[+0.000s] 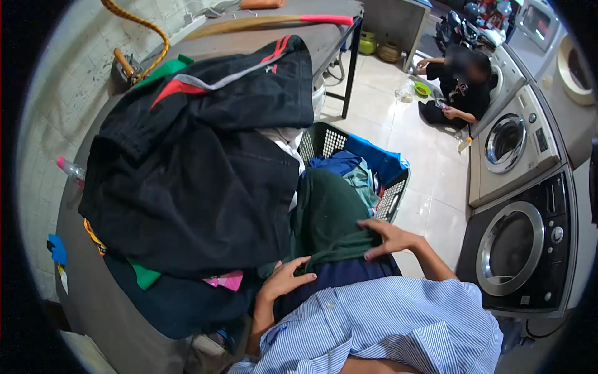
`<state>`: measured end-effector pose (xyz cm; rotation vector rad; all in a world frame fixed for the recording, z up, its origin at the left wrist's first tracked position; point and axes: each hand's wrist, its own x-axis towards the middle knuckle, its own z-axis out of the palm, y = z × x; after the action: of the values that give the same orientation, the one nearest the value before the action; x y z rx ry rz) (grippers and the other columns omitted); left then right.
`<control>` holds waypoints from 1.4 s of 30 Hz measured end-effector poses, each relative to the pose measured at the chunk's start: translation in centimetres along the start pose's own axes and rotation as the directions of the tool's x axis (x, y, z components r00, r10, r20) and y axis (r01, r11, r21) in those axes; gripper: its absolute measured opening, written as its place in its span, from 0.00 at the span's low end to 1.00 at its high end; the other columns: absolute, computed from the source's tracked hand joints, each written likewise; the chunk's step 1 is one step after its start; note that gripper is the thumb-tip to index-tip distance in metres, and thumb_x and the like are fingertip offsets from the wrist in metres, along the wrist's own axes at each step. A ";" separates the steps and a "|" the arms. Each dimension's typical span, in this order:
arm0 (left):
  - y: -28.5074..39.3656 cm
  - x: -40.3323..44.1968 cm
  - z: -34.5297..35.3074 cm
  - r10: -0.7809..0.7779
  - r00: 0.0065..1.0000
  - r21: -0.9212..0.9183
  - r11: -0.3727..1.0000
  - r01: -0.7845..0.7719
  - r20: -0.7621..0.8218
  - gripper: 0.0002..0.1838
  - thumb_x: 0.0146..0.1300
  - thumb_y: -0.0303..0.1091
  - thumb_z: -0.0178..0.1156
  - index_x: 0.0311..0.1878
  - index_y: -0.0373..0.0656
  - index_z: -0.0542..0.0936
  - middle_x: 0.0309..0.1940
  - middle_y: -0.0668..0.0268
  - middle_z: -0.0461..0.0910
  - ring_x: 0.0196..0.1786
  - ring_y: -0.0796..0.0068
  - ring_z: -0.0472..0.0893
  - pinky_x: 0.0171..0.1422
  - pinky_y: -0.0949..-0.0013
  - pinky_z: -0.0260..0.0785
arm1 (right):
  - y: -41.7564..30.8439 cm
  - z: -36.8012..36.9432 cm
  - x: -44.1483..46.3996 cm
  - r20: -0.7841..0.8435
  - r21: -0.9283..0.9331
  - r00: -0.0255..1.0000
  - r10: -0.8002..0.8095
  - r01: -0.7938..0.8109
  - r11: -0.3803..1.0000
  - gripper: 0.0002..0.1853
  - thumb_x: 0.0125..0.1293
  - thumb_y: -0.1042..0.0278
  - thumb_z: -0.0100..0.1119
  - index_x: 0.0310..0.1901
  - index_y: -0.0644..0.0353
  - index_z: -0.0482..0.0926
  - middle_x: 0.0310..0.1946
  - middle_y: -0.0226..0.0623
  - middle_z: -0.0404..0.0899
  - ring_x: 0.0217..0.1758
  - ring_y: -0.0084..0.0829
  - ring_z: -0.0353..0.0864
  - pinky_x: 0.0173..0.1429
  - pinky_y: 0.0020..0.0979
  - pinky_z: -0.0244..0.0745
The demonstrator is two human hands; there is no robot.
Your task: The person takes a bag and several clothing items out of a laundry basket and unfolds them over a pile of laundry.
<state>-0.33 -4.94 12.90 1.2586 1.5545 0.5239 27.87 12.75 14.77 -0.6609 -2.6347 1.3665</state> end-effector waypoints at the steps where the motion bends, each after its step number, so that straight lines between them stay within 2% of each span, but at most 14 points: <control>1: 0.0 -0.1 0.1 0.031 0.999 0.047 0.998 -0.032 0.018 0.30 0.56 0.50 0.61 0.57 0.39 0.73 0.48 0.59 0.79 0.47 0.64 0.78 0.53 0.70 0.65 | 1.2 0.8 -1.2 0.033 -0.161 0.997 0.075 -0.069 0.985 0.47 0.47 0.52 0.72 0.67 0.56 0.58 0.61 0.43 0.63 0.59 0.41 0.67 0.64 0.36 0.63; 3: 0.4 0.3 0.0 -0.025 0.998 0.040 0.999 0.022 0.052 0.31 0.56 0.49 0.62 0.57 0.38 0.72 0.50 0.58 0.77 0.47 0.64 0.78 0.53 0.71 0.66 | 1.6 0.6 -2.8 0.110 0.170 0.970 0.218 -0.235 0.957 0.53 0.46 0.47 0.72 0.70 0.49 0.49 0.67 0.43 0.53 0.68 0.48 0.54 0.72 0.39 0.51; 7: 1.1 0.3 -0.9 -0.173 0.972 0.095 0.983 0.160 0.158 0.34 0.55 0.46 0.65 0.60 0.36 0.70 0.56 0.55 0.73 0.49 0.64 0.77 0.52 0.71 0.67 | 1.5 -0.3 -5.9 0.125 0.290 0.967 0.221 -0.249 0.924 0.38 0.53 0.51 0.65 0.65 0.51 0.62 0.59 0.47 0.66 0.59 0.47 0.67 0.64 0.40 0.63; 13: 2.8 -0.7 -0.4 -0.068 0.994 -0.055 0.996 0.073 0.086 0.30 0.53 0.48 0.64 0.54 0.37 0.74 0.44 0.59 0.80 0.44 0.63 0.78 0.50 0.68 0.68 | 3.3 -1.1 -5.2 -0.317 -0.055 0.833 0.454 -0.494 0.868 0.10 0.61 0.71 0.44 0.36 0.63 0.76 0.24 0.44 0.78 0.28 0.35 0.78 0.37 0.36 0.73; 16: 2.3 -0.6 0.4 0.047 0.995 0.035 0.998 -0.044 -0.087 0.27 0.54 0.46 0.64 0.51 0.38 0.75 0.40 0.60 0.81 0.41 0.64 0.78 0.48 0.68 0.69 | -1.6 -5.9 -2.4 -0.354 0.544 0.710 0.609 -0.373 0.752 0.10 0.63 0.73 0.40 0.38 0.62 0.74 0.24 0.40 0.77 0.28 0.28 0.76 0.36 0.31 0.73; 18: 2.8 0.1 0.4 0.053 0.988 0.170 0.985 -0.029 -0.142 0.25 0.54 0.45 0.64 0.51 0.38 0.76 0.38 0.61 0.81 0.39 0.65 0.78 0.46 0.68 0.69 | -3.2 -7.4 -0.7 -0.545 0.662 0.723 0.423 0.062 0.747 0.11 0.67 0.67 0.42 0.44 0.62 0.73 0.27 0.37 0.77 0.29 0.22 0.74 0.37 0.25 0.71; 22: 5.1 1.0 -0.3 0.061 0.967 0.507 0.858 0.076 -0.248 0.21 0.56 0.42 0.62 0.49 0.39 0.76 0.34 0.63 0.81 0.34 0.68 0.79 0.40 0.69 0.69 | -5.6 -12.4 1.6 -0.820 0.349 0.564 0.098 0.357 0.867 0.14 0.69 0.65 0.40 0.50 0.60 0.70 0.39 0.35 0.76 0.42 0.23 0.74 0.49 0.24 0.68; 24: 9.9 -1.3 -2.2 0.035 0.945 0.311 0.948 0.071 -0.324 0.18 0.55 0.40 0.63 0.47 0.41 0.77 0.32 0.65 0.80 0.31 0.71 0.77 0.37 0.71 0.68 | -8.8 -15.1 2.1 -0.968 0.154 0.250 0.016 0.541 0.827 0.14 0.68 0.67 0.42 0.51 0.57 0.71 0.48 0.36 0.72 0.52 0.29 0.68 0.60 0.29 0.60; 29: 18.0 -9.8 -6.2 0.157 0.871 0.029 0.986 -0.162 -0.466 0.09 0.57 0.32 0.61 0.40 0.38 0.78 0.25 0.68 0.78 0.22 0.75 0.73 0.27 0.74 0.62 | -11.2 -19.6 0.3 -0.905 -0.378 -0.007 -0.426 0.473 0.796 0.22 0.65 0.57 0.45 0.59 0.56 0.67 0.56 0.38 0.69 0.62 0.31 0.64 0.68 0.33 0.54; 31: 19.6 -13.4 -8.0 0.291 0.876 -0.012 0.947 -0.320 -0.386 0.06 0.53 0.27 0.64 0.33 0.37 0.80 0.19 0.69 0.75 0.19 0.79 0.68 0.24 0.77 0.58 | -12.1 -20.2 0.4 -0.866 -0.455 -0.311 -0.392 0.163 0.875 0.28 0.62 0.49 0.47 0.59 0.58 0.67 0.54 0.39 0.71 0.58 0.32 0.68 0.67 0.33 0.57; 32: 19.8 -15.3 -8.6 0.299 0.879 -0.038 0.941 -0.336 -0.371 0.05 0.51 0.26 0.65 0.31 0.37 0.80 0.17 0.69 0.74 0.17 0.81 0.66 0.23 0.79 0.56 | -13.8 -19.9 0.3 -0.866 -0.455 -0.313 -0.390 0.172 0.873 0.28 0.62 0.49 0.47 0.59 0.58 0.67 0.54 0.39 0.71 0.58 0.32 0.68 0.67 0.33 0.57; 36: 19.2 -19.8 -9.6 0.367 0.799 -0.054 0.895 -0.443 -0.475 0.06 0.47 0.26 0.67 0.25 0.36 0.79 0.14 0.69 0.73 0.15 0.82 0.63 0.22 0.81 0.54 | -22.1 -16.4 -0.3 -0.816 0.232 0.426 -0.392 0.861 0.452 0.29 0.59 0.50 0.55 0.58 0.59 0.67 0.52 0.41 0.72 0.55 0.33 0.71 0.65 0.34 0.63; 39: 18.5 -21.3 -9.2 0.352 0.650 -0.081 0.839 -0.538 -0.674 0.05 0.45 0.25 0.66 0.22 0.36 0.78 0.14 0.69 0.73 0.16 0.82 0.64 0.23 0.82 0.55 | -17.4 -13.3 0.2 -0.830 -0.023 0.392 -0.396 0.686 0.727 0.31 0.57 0.52 0.59 0.60 0.59 0.66 0.54 0.42 0.71 0.56 0.34 0.71 0.65 0.35 0.63; 42: 18.7 -22.3 -10.4 0.334 0.194 0.240 0.889 -0.390 -0.922 0.07 0.44 0.29 0.59 0.27 0.36 0.77 0.21 0.64 0.76 0.22 0.82 0.67 0.29 0.82 0.57 | -6.4 -17.3 -5.0 -0.852 -0.235 0.359 -0.381 0.389 0.891 0.33 0.56 0.55 0.62 0.61 0.59 0.64 0.55 0.44 0.71 0.56 0.36 0.71 0.65 0.36 0.64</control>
<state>-2.66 -15.71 41.77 1.3239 2.1478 1.9532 35.14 20.49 30.70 -0.4839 -1.7114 0.5791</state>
